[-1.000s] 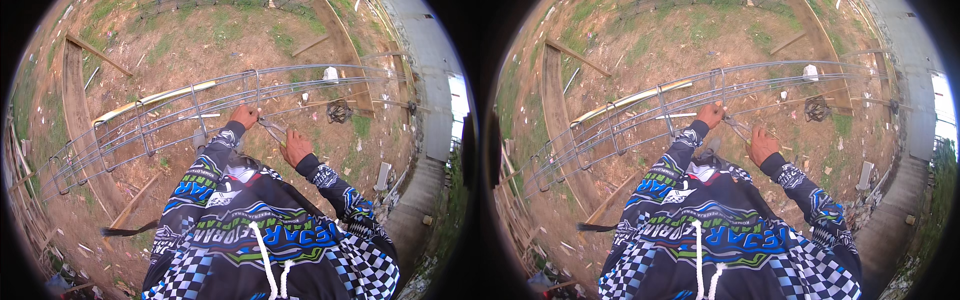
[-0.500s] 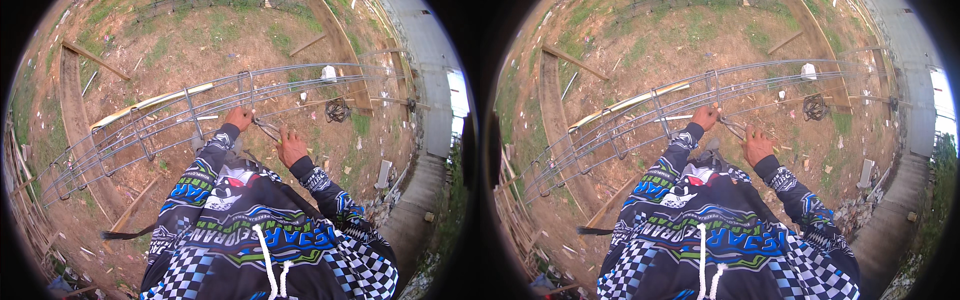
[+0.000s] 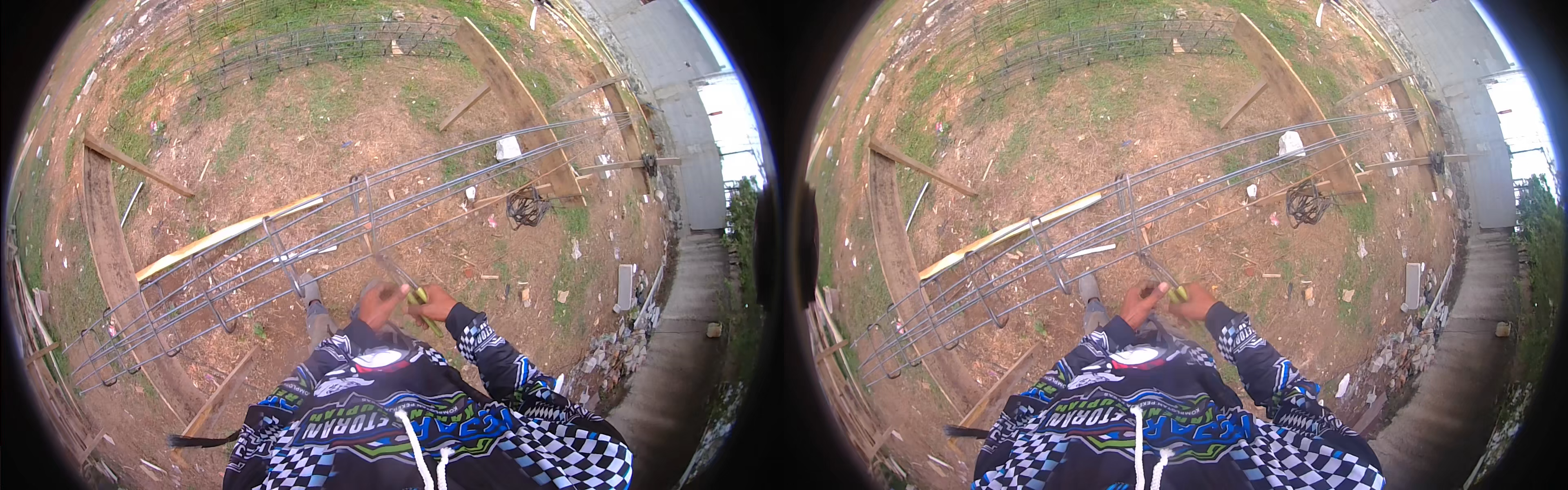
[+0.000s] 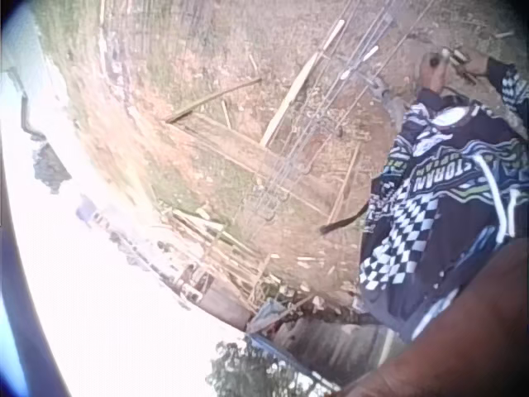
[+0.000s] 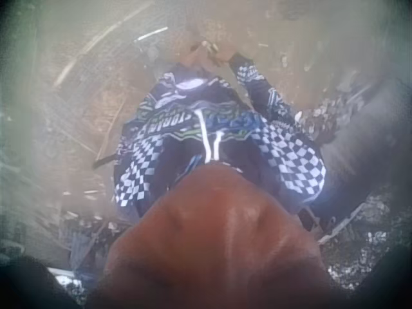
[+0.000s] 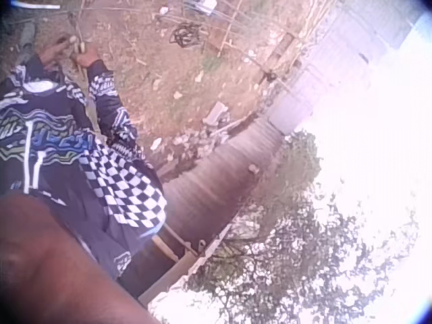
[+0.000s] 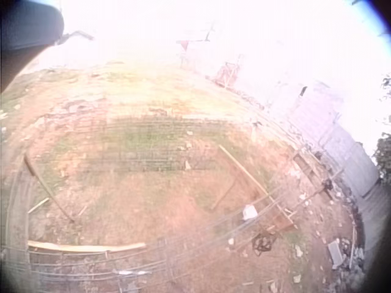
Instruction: The person assembles a rebar cage by tying intersecting steel bars with wire using pliers. They repeatedly position the bars, wrap wire around intersections, and twist the wire to secure the structure.
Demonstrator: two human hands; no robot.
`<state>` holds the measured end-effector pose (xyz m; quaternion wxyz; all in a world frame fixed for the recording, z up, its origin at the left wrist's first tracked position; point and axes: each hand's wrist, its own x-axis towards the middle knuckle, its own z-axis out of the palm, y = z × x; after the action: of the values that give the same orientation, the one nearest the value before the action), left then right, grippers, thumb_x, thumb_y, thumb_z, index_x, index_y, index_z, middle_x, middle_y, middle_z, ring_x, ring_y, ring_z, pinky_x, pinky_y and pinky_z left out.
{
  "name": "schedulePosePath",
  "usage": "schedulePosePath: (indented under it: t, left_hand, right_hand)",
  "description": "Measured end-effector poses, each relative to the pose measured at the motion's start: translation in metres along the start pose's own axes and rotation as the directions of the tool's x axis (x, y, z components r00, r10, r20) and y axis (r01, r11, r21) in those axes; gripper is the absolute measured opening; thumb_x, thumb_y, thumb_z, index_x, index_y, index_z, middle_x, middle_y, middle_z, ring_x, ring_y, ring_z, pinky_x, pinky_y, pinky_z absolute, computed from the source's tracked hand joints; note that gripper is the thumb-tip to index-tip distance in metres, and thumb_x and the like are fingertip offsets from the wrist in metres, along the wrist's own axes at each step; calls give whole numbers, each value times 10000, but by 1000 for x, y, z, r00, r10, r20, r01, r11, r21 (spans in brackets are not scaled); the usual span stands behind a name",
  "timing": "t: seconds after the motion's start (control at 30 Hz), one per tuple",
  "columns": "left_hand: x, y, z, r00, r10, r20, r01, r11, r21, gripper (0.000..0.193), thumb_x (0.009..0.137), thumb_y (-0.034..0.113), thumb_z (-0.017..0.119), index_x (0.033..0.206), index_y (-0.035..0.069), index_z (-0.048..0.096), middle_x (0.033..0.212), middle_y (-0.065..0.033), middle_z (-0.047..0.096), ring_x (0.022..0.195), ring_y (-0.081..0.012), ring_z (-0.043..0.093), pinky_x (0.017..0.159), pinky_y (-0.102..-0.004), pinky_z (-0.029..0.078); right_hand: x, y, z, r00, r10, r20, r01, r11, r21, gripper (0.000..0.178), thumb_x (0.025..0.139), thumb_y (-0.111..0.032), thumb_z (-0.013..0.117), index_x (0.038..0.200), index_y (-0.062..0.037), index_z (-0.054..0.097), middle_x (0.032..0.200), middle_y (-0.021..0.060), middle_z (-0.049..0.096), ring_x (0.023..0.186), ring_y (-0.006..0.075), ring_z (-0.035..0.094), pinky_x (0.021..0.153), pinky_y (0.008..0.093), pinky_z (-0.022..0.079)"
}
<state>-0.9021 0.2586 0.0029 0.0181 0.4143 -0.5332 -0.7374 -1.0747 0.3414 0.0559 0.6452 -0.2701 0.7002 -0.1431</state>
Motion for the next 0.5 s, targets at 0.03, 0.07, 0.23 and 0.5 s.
schedulePosePath:
  t: [0.03,0.07,0.23,0.5]
  left_hand:
    - [21,-26,15,964,-80,254,214,800,-560,592,954,498,545,1280,5,525,1225,-140,608,1080,-282,602,915,-390,473]
    - [34,-18,22,920,146,364,172,685,-708,621,967,494,516,1366,25,439,1301,-154,569,1148,-312,576,998,-419,442]
    - [62,-5,57,977,105,186,152,272,-950,374,929,471,612,805,127,533,598,-23,530,632,-209,571,812,-456,487]
    - [66,17,71,936,-305,-177,25,557,-830,350,917,438,642,830,109,560,659,-29,506,600,-192,547,607,-386,512]
  right_hand:
    - [12,29,6,996,-37,-78,23,985,-168,285,750,-236,767,877,-8,654,764,137,689,681,209,686,632,354,525]
    - [6,20,4,999,-5,-51,-1,995,-104,316,715,-228,792,895,-6,657,768,132,691,682,218,682,655,356,525]
    - [-52,-9,4,949,-97,-299,13,962,-272,333,688,-187,787,926,-4,643,801,169,696,736,281,691,676,391,535]
    - [-13,65,17,904,-257,-340,61,868,-493,362,811,-238,708,1054,-40,525,684,105,566,641,365,630,599,468,521]
